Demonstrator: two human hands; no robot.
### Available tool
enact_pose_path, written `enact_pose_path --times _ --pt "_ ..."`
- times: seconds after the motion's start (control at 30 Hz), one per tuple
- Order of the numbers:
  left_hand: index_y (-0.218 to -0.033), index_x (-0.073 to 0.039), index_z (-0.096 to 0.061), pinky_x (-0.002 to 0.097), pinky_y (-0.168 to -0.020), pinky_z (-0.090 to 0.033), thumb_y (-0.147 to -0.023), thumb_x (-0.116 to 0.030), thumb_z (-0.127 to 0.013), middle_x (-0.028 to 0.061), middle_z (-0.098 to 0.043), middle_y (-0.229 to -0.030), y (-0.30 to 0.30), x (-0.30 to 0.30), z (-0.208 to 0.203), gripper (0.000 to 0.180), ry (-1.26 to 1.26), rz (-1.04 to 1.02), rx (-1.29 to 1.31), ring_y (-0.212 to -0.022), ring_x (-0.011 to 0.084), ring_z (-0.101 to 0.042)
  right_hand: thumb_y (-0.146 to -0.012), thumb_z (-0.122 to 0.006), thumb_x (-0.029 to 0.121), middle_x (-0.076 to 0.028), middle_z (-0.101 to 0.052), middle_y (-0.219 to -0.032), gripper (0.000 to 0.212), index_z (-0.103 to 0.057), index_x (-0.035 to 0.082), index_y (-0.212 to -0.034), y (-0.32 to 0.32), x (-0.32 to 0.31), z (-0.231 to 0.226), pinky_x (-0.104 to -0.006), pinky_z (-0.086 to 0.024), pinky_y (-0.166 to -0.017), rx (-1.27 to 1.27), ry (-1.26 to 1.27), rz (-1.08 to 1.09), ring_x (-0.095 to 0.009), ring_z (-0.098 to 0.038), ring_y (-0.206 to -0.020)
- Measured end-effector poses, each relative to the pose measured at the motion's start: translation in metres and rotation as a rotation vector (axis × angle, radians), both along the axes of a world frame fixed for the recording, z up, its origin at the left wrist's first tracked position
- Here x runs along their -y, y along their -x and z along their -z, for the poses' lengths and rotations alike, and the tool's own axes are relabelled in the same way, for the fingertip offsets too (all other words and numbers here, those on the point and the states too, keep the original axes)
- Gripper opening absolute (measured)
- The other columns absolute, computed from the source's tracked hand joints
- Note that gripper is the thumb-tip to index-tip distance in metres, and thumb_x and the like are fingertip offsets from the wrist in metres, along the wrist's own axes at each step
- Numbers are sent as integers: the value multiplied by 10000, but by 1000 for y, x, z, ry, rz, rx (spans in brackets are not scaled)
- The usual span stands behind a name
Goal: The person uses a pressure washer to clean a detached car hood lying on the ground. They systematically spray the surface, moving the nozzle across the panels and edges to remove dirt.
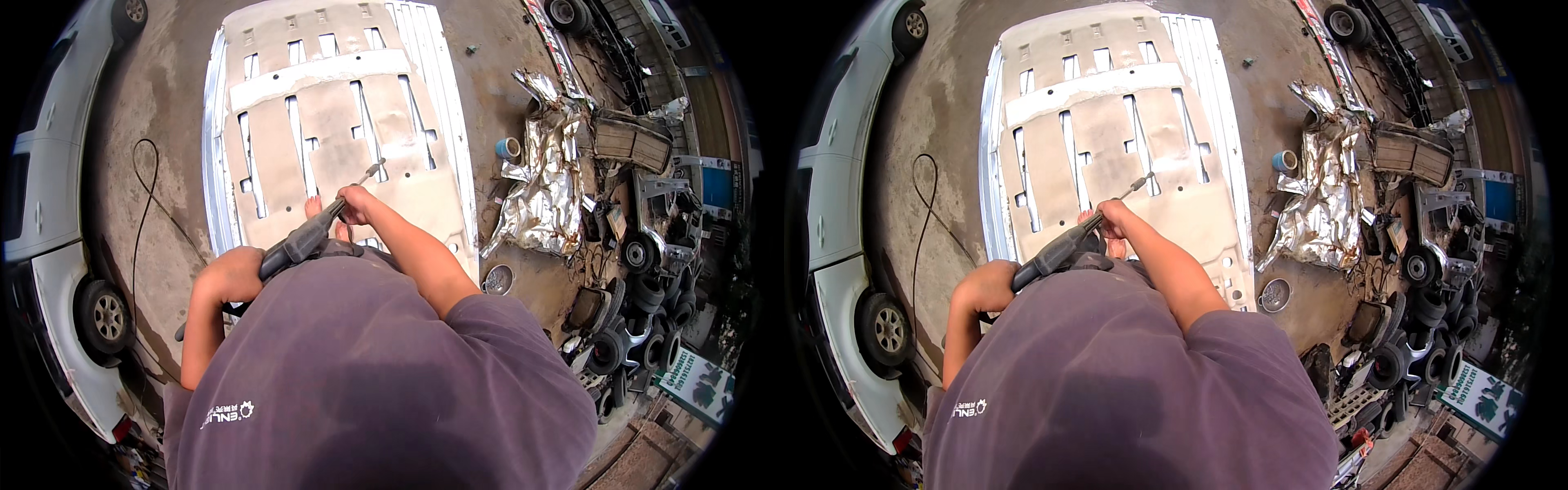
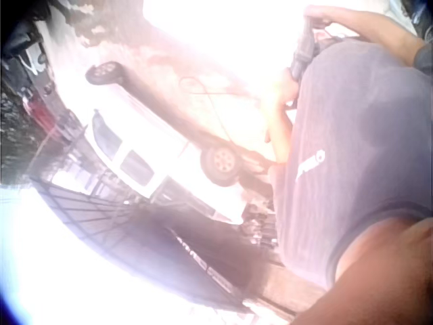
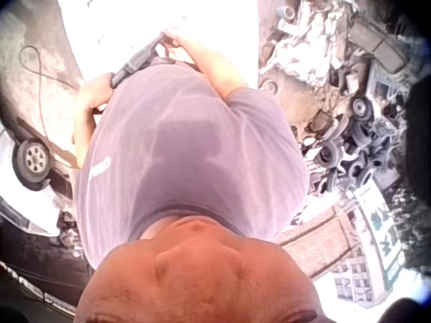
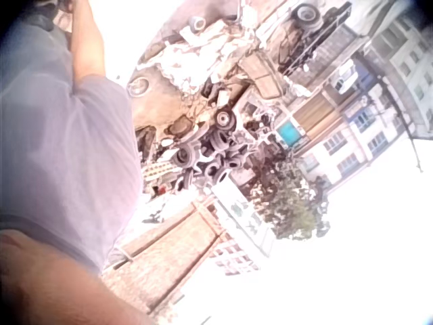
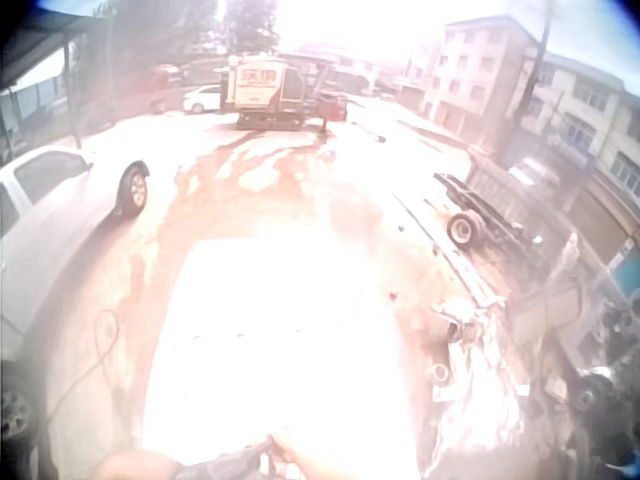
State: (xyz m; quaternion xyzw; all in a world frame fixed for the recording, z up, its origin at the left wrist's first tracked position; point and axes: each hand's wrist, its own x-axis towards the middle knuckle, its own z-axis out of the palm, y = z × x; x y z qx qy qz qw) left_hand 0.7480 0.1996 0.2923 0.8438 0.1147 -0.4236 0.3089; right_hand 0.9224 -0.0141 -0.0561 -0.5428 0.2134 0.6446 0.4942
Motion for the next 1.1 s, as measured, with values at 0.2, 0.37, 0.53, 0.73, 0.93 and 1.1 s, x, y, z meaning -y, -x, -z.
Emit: enact_pose_path --times 0.2,0.37,0.53,0.73,0.93,1.1 --pt "-962 45 -714 453 -790 -541 -643 -318 -806 262 -714 -915 -7 -43 10 492 -56 -88 6 -881 414 -704 -927 -565 233 -11 -528 -646 182 -519 133 -783 -38 -72 -38 -328 -440 -497 45 10 -20 -165 -498 -530" --pt "-963 47 -707 462 -800 -540 -645 -306 -804 278 -705 -917 -37 -78 4 485 41 -126 -114 -891 430 -697 -938 -534 203 -23 -537 -662 169 -518 129 -787 -46 -84 -7 -309 -429 -494 -51 34 -8 -167 -504 -543" --pt "-975 45 -702 464 -796 -539 -659 -288 -797 284 -701 -914 -53 -94 19 469 44 -87 -103 -897 427 -698 -937 -533 204 -20 -537 -669 181 -509 129 -774 -52 -94 12 -319 -439 -524 -71 81 -24 -171 -521 -578" --pt "-955 43 -689 471 -778 -532 -693 -244 -779 270 -698 -883 -63 -98 27 399 -42 -144 -4 -864 426 -687 -937 -549 190 -23 -548 -693 142 -497 124 -823 -106 -138 -19 -329 -470 -563 51 -7 -15 -173 -542 -606" --pt "-1001 58 -680 459 -850 -538 -690 -216 -760 289 -702 -957 -110 -65 -1 422 -73 -281 -30 -965 429 -689 -937 -550 186 -21 -553 -687 140 -502 117 -825 -170 -143 -35 -332 -484 -555 130 -62 -59 -170 -543 -586" --pt "-972 50 -694 453 -809 -541 -689 -243 -768 270 -707 -901 -153 -3 1 414 -51 -295 -77 -908 403 -705 -936 -554 196 4 -456 -608 218 -471 137 -742 -197 -75 -18 -315 -422 -493 17 -29 -150 -150 -427 -502"
